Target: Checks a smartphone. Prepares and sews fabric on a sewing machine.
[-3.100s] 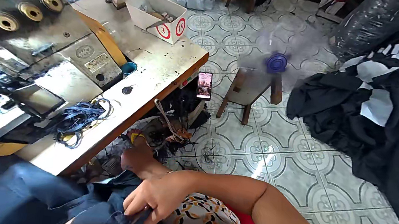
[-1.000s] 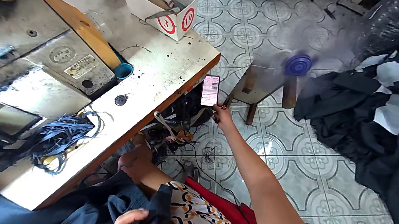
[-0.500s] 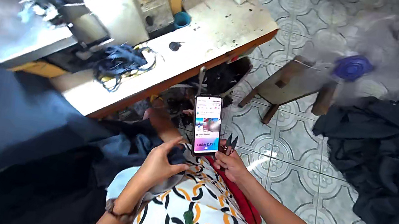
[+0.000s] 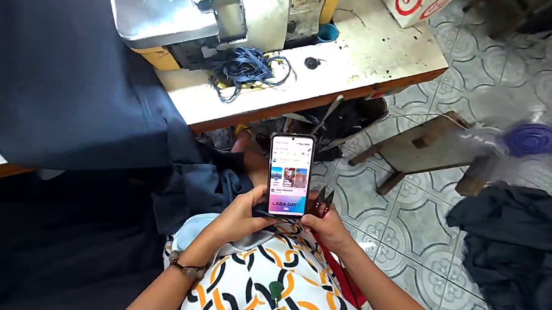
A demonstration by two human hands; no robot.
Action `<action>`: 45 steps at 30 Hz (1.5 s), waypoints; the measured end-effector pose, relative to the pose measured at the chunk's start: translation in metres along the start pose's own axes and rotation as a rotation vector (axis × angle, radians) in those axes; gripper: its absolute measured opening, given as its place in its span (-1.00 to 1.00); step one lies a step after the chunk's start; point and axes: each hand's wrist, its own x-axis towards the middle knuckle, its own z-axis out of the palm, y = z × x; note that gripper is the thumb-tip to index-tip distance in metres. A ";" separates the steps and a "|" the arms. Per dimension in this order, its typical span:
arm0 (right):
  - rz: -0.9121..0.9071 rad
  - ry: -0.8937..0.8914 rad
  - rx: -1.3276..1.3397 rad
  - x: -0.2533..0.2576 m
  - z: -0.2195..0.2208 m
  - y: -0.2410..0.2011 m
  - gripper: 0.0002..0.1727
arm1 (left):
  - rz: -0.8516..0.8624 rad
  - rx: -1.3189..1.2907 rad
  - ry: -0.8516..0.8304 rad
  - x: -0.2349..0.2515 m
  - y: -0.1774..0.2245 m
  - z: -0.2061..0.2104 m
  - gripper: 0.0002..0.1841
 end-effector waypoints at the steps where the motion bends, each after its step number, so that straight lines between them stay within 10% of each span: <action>1: -0.031 0.017 -0.035 0.004 -0.001 -0.003 -0.51 | 0.002 -0.004 -0.005 0.000 -0.001 0.000 -0.44; 13: -0.315 0.223 -0.210 0.073 0.018 -0.068 -0.71 | -0.061 0.032 -0.032 0.000 -0.004 -0.001 -0.47; 38: -0.248 0.284 -0.242 0.090 0.024 -0.074 -0.84 | -0.093 -0.004 -0.009 0.005 -0.009 0.002 -0.47; 45: -0.070 0.089 -0.169 0.080 0.016 -0.086 -0.36 | -0.080 -0.034 0.012 0.006 -0.008 0.002 -0.46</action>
